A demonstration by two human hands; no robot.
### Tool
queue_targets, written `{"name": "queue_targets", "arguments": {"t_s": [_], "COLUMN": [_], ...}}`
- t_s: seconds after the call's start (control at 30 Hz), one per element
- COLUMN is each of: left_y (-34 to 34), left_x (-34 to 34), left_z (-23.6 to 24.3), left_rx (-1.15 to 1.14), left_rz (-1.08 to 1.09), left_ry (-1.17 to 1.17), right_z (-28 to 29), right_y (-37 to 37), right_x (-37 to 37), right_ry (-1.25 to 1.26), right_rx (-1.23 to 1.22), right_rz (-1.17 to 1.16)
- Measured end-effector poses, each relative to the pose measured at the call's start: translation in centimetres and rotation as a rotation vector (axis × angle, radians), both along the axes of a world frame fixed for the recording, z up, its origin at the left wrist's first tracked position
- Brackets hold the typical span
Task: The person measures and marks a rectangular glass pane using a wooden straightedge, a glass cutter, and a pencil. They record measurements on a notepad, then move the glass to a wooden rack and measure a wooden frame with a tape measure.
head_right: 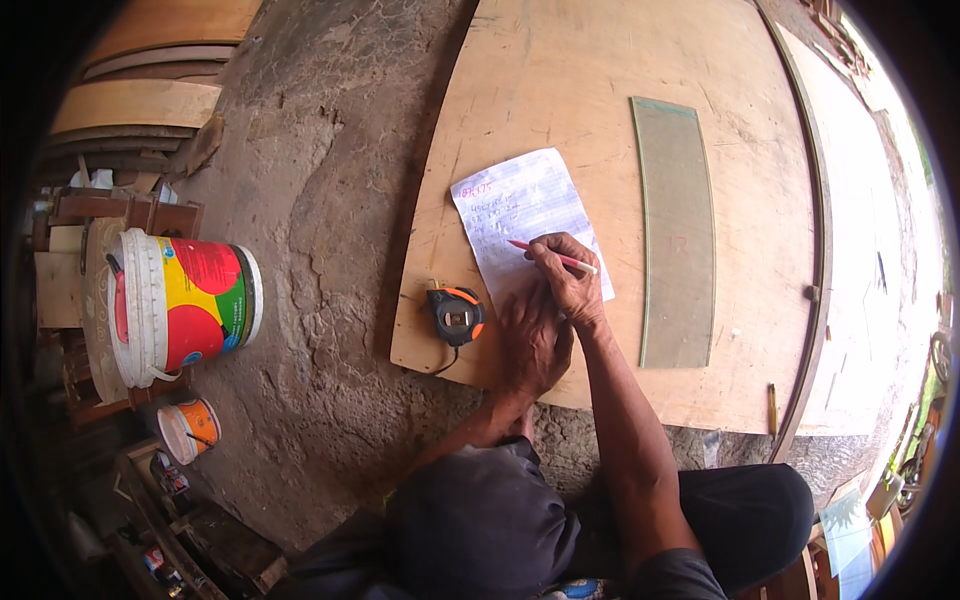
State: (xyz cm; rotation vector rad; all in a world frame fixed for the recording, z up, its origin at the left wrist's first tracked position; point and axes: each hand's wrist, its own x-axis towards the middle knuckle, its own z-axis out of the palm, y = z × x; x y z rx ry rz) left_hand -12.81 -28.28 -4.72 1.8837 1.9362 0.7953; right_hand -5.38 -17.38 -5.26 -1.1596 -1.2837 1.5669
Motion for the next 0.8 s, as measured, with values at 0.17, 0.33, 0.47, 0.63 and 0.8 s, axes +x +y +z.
{"name": "queue_targets", "arguments": {"t_s": [0.17,0.33,0.47,0.63,0.8], "left_y": [0.05,0.07,0.0,-0.01,-0.01], "left_x": [0.08,0.05,0.07,0.15,0.15], "left_z": [-0.07,-0.03,0.09,0.12,0.0], "left_rx": [0.026,0.054,0.055,0.028,0.025], "left_rz": [0.01,0.005,0.006,0.01,0.008], "left_ry": [-0.036,-0.03,-0.025,-0.005,0.003], "right_z": [0.19,0.27,0.18,0.05,0.0], "right_y": [-0.01,0.04,0.03,0.07,0.08], "right_x": [0.16,0.15,0.07,-0.01,-0.02], "right_ry": [-0.003,-0.018,-0.01,-0.026,-0.038], "right_rx": [-0.034,-0.017,-0.018,0.02,0.021], "right_rz": [0.016,0.025,0.015,0.012,0.011]}}
